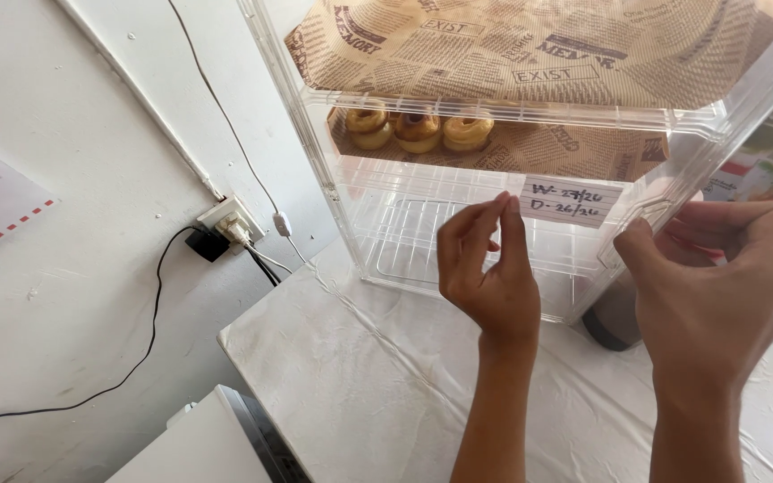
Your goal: The recorder removes an old label from a pastry display case, cuts a new label from a sheet of paper, writes a date on it with a marker, and prepares tape to apply it.
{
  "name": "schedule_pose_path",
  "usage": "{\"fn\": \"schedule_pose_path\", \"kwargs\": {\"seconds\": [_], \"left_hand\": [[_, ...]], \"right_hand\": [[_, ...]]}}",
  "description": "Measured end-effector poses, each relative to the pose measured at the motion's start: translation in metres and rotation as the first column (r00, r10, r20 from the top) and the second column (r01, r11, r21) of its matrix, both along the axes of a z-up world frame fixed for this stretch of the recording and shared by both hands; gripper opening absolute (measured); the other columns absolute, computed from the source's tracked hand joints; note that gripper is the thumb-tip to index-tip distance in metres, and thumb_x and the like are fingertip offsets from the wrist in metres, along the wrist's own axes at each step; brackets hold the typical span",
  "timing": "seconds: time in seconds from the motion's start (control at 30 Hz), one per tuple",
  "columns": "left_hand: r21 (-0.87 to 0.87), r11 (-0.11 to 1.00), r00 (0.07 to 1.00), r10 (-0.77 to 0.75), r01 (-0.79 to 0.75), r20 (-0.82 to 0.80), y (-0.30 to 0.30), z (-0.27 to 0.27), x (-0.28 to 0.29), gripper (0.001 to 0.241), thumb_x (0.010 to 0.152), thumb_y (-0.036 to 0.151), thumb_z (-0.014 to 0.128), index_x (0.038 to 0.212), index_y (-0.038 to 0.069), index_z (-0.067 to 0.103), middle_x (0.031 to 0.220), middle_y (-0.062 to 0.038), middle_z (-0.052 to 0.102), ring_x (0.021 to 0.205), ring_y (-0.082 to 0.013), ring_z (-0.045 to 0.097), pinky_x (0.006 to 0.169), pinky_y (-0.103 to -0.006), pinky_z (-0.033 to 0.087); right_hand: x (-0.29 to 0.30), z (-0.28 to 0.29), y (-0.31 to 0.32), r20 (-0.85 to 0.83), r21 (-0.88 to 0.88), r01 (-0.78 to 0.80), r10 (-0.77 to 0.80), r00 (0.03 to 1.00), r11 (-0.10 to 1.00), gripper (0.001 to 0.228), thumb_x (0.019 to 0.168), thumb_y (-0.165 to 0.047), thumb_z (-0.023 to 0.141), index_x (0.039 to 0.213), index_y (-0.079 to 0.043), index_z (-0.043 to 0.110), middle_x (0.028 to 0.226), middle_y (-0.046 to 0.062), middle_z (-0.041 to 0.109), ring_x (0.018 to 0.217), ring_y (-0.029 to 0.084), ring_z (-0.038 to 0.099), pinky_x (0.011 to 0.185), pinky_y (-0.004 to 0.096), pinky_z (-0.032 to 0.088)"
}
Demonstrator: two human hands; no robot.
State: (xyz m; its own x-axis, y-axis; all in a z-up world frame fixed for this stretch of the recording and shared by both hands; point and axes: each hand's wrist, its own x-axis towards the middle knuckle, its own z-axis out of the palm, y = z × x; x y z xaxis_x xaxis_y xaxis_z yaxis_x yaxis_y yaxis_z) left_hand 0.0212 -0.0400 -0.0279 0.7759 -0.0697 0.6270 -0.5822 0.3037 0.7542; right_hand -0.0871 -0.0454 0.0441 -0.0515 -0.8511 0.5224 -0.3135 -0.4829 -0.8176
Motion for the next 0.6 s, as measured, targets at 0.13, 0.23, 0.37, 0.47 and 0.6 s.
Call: {"fn": "schedule_pose_path", "kwargs": {"seconds": [0.13,0.23,0.37,0.47,0.6], "left_hand": [[0.078,0.997,1.000,0.003,-0.005,0.024,0.004,0.011,-0.001,0.014,0.098,0.006,0.076,0.111,0.007,0.076,0.109,-0.003,0.065,0.088,-0.0130,0.063,0.067,-0.0273,0.048],[0.098,0.995,0.993,-0.025,0.014,0.115,0.003,0.012,-0.003,0.007,0.105,0.005,0.065,0.112,0.002,0.066,0.114,-0.007,0.057,0.100,-0.0177,0.059,0.080,-0.0305,0.052],[0.119,0.989,0.990,-0.103,0.091,0.101,-0.003,0.006,-0.011,0.009,0.106,-0.004,0.051,0.111,-0.002,0.058,0.115,-0.011,0.052,0.105,-0.0221,0.055,0.084,-0.0310,0.051],[0.073,0.987,0.984,-0.150,0.143,0.093,-0.006,0.001,-0.020,0.014,0.103,-0.009,0.046,0.112,-0.003,0.054,0.117,-0.014,0.049,0.110,-0.0244,0.054,0.089,-0.0323,0.053],[0.048,0.993,0.985,-0.112,0.107,0.131,-0.009,-0.011,-0.027,0.016,0.106,-0.008,0.045,0.120,-0.003,0.051,0.122,-0.016,0.047,0.113,-0.0252,0.051,0.094,-0.0351,0.049]], "right_hand": [[0.000,-0.001,-0.001,0.007,-0.001,-0.008,0.008,1.000,1.000,0.038,0.090,-0.007,0.087,0.105,0.004,0.054,0.107,0.011,0.064,0.095,0.016,0.069,0.085,0.026,0.060],[-0.001,-0.004,-0.002,0.019,-0.046,-0.028,0.028,0.999,0.999,0.037,0.092,-0.007,0.087,0.107,0.004,0.054,0.110,0.012,0.064,0.097,0.016,0.069,0.089,0.026,0.060],[-0.002,-0.002,-0.003,0.009,-0.021,-0.009,0.010,1.000,1.000,0.037,0.090,-0.008,0.087,0.105,0.003,0.054,0.106,0.012,0.065,0.095,0.016,0.069,0.088,0.026,0.060],[-0.001,0.000,-0.003,-0.003,-0.027,-0.007,0.007,1.000,1.000,0.038,0.090,-0.008,0.087,0.105,0.003,0.054,0.107,0.012,0.066,0.096,0.016,0.069,0.087,0.027,0.060],[0.001,0.004,-0.001,0.019,-0.013,-0.005,0.005,1.000,1.000,0.038,0.087,-0.008,0.085,0.103,0.003,0.053,0.105,0.010,0.064,0.095,0.015,0.068,0.085,0.026,0.060]]}}
